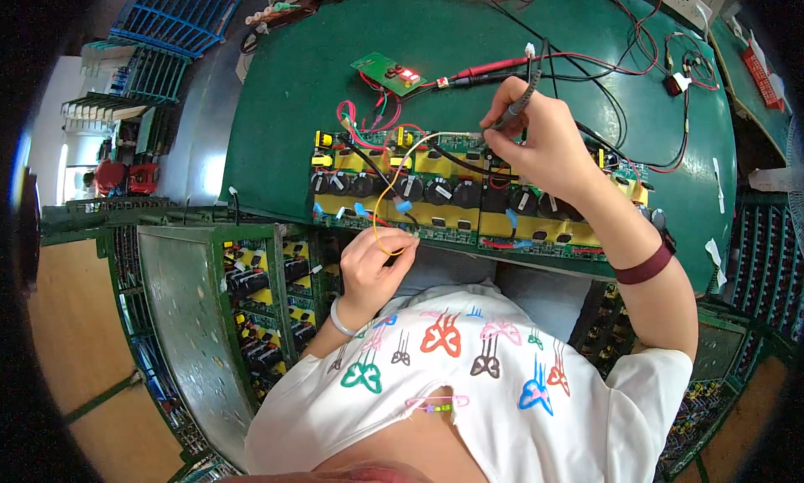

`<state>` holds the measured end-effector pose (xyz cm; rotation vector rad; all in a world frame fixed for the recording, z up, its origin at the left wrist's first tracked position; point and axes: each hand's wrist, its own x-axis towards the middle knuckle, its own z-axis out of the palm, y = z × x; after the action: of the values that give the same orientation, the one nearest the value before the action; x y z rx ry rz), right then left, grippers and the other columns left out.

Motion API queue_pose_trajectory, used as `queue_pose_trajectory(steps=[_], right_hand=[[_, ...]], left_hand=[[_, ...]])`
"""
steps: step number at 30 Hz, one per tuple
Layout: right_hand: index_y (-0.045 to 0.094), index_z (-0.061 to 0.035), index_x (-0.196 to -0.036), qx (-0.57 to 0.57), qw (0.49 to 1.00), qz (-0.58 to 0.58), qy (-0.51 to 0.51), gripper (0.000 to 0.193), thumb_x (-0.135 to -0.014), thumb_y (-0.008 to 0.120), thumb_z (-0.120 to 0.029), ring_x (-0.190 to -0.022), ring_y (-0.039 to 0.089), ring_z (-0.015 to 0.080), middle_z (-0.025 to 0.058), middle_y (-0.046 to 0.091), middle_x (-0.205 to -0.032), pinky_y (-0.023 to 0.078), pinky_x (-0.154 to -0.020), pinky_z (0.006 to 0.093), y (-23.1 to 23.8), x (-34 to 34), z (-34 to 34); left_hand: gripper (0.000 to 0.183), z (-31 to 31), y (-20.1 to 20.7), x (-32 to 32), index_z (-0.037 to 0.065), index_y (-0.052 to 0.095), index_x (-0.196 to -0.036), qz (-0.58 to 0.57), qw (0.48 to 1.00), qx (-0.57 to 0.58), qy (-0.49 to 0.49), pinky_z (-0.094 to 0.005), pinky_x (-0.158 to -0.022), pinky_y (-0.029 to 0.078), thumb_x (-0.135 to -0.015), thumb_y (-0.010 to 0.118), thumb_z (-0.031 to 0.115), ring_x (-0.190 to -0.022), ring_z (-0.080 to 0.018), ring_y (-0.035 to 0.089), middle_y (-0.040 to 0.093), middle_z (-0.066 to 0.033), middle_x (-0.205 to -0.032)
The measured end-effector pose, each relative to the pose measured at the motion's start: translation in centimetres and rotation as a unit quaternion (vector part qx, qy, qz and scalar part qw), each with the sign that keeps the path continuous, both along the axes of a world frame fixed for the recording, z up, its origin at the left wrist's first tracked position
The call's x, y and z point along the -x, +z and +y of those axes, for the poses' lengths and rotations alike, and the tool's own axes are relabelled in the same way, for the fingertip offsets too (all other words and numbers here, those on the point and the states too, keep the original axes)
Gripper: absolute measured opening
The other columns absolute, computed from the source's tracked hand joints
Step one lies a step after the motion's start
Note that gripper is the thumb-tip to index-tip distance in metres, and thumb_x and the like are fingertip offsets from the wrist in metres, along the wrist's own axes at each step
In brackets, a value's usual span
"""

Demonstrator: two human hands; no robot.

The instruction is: The person sits at a green workbench and connects multimeter probes to various points on a circuit board. They repeatedly plug and unplug wires and connectors, checking connections and observing the multimeter display. Finally, they lift the board and place it into a storage rack.

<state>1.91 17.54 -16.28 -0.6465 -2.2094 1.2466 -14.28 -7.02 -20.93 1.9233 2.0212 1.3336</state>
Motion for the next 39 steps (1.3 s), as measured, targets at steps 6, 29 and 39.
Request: queue_pose_trajectory(steps=[6, 29, 39], right_hand=[[0.053, -0.0006, -0.092, 0.034, 0.999, 0.003, 0.0, 0.018, -0.082, 0.068, 0.0, -0.073, 0.067, 0.0136, 0.0065, 0.068, -0.083, 0.052, -0.067, 0.0284, -1.2, 0.0, 0.4], [0.053, -0.0001, -0.09, 0.024, 1.0, -0.017, -0.005, 0.019, -0.079, 0.069, 0.003, -0.072, 0.065, 0.0151, 0.009, 0.068, -0.081, 0.052, -0.068, 0.029, -1.2, 0.3, 0.4], [0.054, -0.0001, -0.093, 0.035, 0.999, -0.013, 0.003, 0.019, -0.083, 0.07, 0.0, -0.075, 0.067, 0.016, 0.0085, 0.066, -0.081, 0.053, -0.07, 0.0302, -0.1, 2.3, -0.9]], left_hand=[[0.019, 0.1, 0.3, 0.1, 0.005, 0.069, -0.084, -0.003, 1.0, 0.012, -0.005, -0.0346, -0.069, 0.056, -0.072, 0.08, -0.003, -0.075, -0.0246, 0.069, 0.071, -0.0077, -0.084], [0.015, -0.3, -0.1, 0.3, 0.006, 0.068, -0.083, 0.007, 1.0, 0.001, -0.003, -0.0353, -0.071, 0.057, -0.074, 0.079, 0.002, -0.078, -0.0248, 0.07, 0.07, -0.0075, -0.085], [0.014, -0.2, -0.2, 0.3, 0.005, 0.065, -0.085, 0.011, 1.0, -0.019, -0.018, -0.0371, -0.069, 0.056, -0.077, 0.076, 0.002, -0.076, -0.0267, 0.067, 0.067, -0.0078, -0.085]])
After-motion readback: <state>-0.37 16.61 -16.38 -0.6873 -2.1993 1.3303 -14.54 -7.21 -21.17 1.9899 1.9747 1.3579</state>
